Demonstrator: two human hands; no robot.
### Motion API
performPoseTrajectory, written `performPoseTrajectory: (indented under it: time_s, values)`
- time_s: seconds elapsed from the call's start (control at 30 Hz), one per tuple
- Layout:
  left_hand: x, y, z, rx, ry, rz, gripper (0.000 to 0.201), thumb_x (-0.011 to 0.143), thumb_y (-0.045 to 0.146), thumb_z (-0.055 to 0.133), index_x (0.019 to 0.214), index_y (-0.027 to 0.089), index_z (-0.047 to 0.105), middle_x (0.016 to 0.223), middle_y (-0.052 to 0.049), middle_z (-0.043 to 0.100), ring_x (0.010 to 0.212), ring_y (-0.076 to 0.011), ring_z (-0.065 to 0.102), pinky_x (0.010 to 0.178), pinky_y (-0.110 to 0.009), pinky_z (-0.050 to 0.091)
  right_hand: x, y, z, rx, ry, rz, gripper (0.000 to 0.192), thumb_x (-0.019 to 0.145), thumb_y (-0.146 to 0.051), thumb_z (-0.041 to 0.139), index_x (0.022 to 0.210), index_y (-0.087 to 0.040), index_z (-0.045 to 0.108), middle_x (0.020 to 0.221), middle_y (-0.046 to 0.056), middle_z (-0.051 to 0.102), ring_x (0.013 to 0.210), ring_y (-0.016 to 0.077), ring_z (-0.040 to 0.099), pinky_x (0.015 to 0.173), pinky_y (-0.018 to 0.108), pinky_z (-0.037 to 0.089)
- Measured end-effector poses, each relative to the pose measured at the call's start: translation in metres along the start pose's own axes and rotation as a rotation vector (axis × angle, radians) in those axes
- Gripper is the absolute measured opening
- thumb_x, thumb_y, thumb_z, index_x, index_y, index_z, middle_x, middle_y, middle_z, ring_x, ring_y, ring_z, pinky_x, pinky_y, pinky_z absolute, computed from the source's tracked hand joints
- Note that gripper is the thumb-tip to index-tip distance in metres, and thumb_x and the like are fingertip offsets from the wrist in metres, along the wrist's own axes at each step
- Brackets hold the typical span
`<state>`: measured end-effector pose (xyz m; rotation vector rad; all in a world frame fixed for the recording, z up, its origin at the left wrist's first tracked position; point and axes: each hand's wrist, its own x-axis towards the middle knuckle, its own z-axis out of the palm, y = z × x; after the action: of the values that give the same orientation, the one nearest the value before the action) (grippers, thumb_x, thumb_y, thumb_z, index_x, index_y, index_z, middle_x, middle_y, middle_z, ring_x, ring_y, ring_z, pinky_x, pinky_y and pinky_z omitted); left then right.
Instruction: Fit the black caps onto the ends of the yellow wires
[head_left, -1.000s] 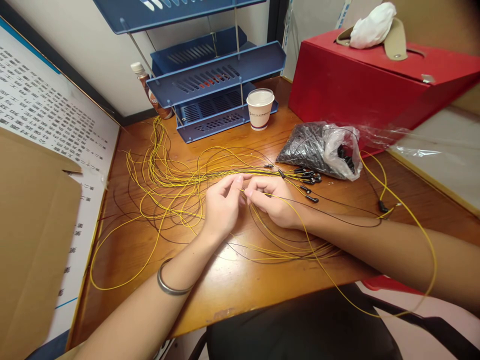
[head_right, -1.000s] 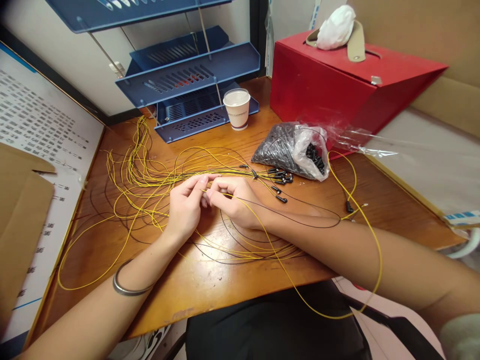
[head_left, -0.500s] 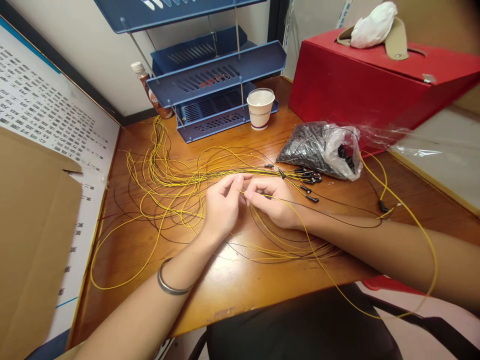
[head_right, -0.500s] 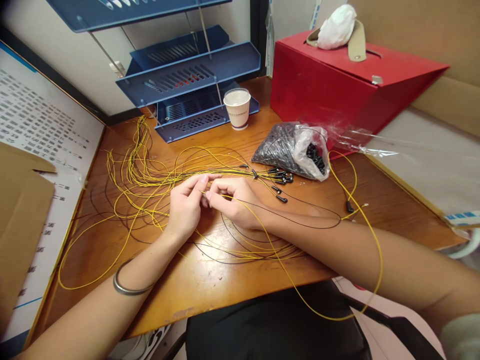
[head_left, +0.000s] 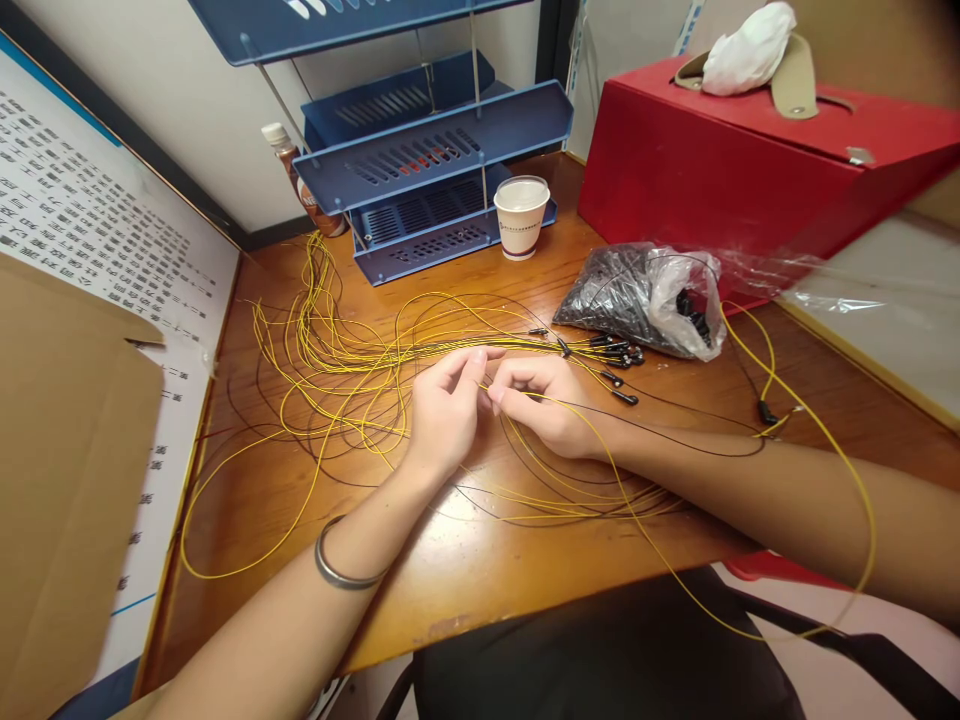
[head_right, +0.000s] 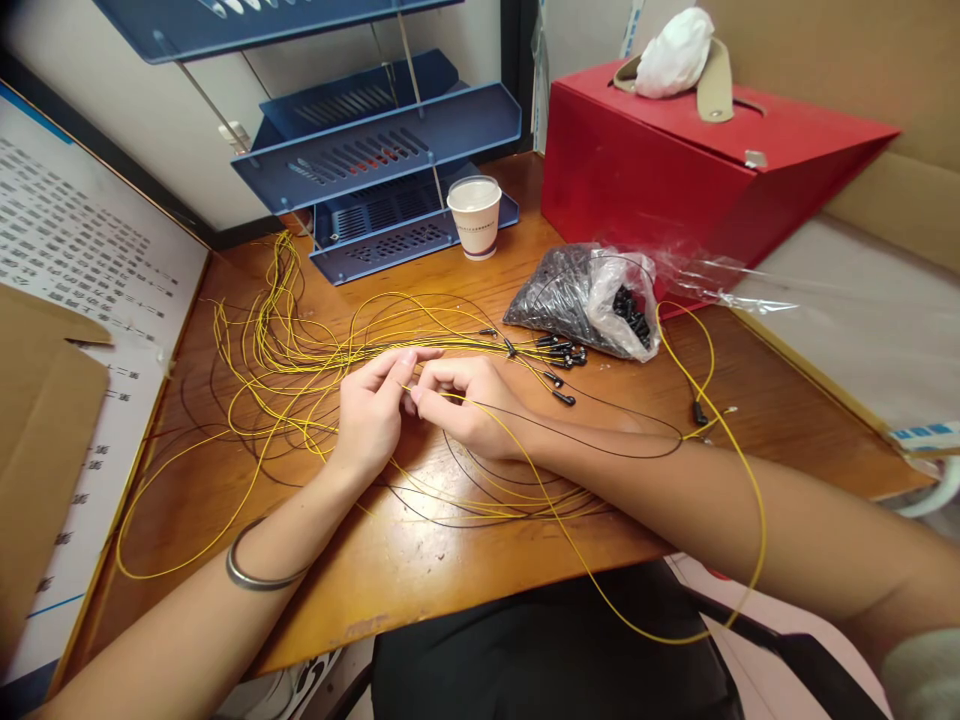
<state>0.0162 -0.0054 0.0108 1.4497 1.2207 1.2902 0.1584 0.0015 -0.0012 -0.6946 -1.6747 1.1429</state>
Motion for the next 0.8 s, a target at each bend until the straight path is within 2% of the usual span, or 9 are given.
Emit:
performPoseTrajectory:
  time_s: [0.53, 0.8]
  values:
    - [-0.0005, 0.0003, -0.0008, 0.037, 0.006, 0.01, 0.026, 0.092, 0.034, 0.059, 0.087, 0.017, 0.078, 0.065, -0.001, 0.066, 0.057, -0.0126, 0.058, 0.062, -0.025, 0.051, -0.0002, -0.0014, 0.0006, 0.01, -0.008, 0.026, 0.023, 0.08, -0.018, 0.055, 0.057, -0.018, 0.054, 0.057, -0.003, 0.053, 0.055, 0.0093, 0.044, 0.054, 0.025, 0.034]
    - [-0.0007, -0.0004, -0.0005, 0.011, -0.003, -0.016, 0.028, 0.092, 0.038, 0.06, 0.087, 0.017, 0.078, 0.068, -0.002, 0.07, 0.057, -0.0129, 0.058, 0.061, -0.026, 0.051, 0.0, -0.0012, 0.0002, 0.015, -0.014, 0.02, 0.023, 0.081, -0.019, 0.056, 0.058, -0.018, 0.056, 0.057, -0.003, 0.055, 0.055, 0.0094, 0.044, 0.053, 0.024, 0.034]
